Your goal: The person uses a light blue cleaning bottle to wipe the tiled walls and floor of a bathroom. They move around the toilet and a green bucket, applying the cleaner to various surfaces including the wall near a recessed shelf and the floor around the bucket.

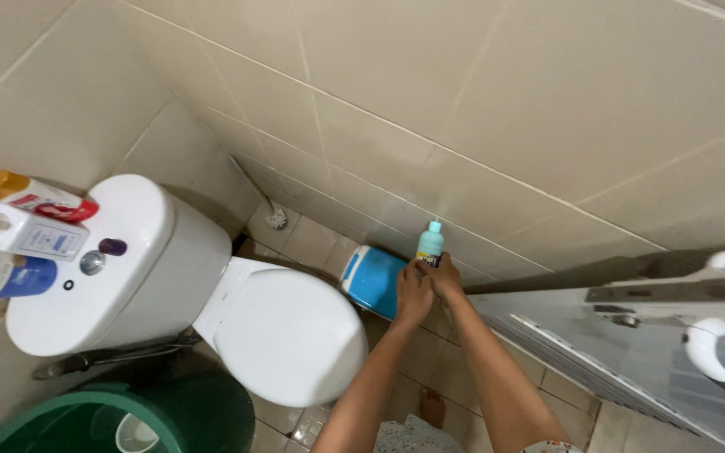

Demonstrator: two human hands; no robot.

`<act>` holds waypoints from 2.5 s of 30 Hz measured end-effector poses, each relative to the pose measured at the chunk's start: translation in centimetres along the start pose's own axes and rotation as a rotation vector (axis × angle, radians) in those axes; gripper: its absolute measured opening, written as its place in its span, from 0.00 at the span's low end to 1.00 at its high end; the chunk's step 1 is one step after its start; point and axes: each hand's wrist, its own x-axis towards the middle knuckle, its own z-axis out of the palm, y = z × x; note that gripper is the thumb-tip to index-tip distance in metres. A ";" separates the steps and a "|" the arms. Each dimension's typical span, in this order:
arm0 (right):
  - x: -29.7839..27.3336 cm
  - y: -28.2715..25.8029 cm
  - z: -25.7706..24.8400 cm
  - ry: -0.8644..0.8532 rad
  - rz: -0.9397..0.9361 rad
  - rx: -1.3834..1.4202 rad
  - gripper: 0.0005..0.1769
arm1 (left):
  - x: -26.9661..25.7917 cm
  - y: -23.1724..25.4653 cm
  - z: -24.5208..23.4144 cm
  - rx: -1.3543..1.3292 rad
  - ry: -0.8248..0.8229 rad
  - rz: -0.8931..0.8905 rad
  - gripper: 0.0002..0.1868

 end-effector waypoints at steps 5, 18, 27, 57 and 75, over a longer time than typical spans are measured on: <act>0.7 5.3 -2.6 -0.005 0.071 -0.006 0.40 | -1.1 -1.4 5.8 0.029 0.014 0.020 0.32; 0.9 10.0 -4.3 0.017 0.027 0.072 0.42 | -3.7 -1.7 8.7 -0.067 -0.065 -0.072 0.32; 0.4 -2.6 0.8 -0.112 0.107 -0.051 0.41 | 0.3 -5.6 1.7 -0.052 0.166 0.064 0.27; 2.1 -32.3 16.1 -0.156 -0.376 0.003 0.36 | 7.5 3.4 -25.6 -0.014 0.558 0.221 0.35; -4.0 -22.2 6.5 0.048 -0.330 0.455 0.30 | -2.0 7.3 -19.5 0.119 0.429 0.398 0.35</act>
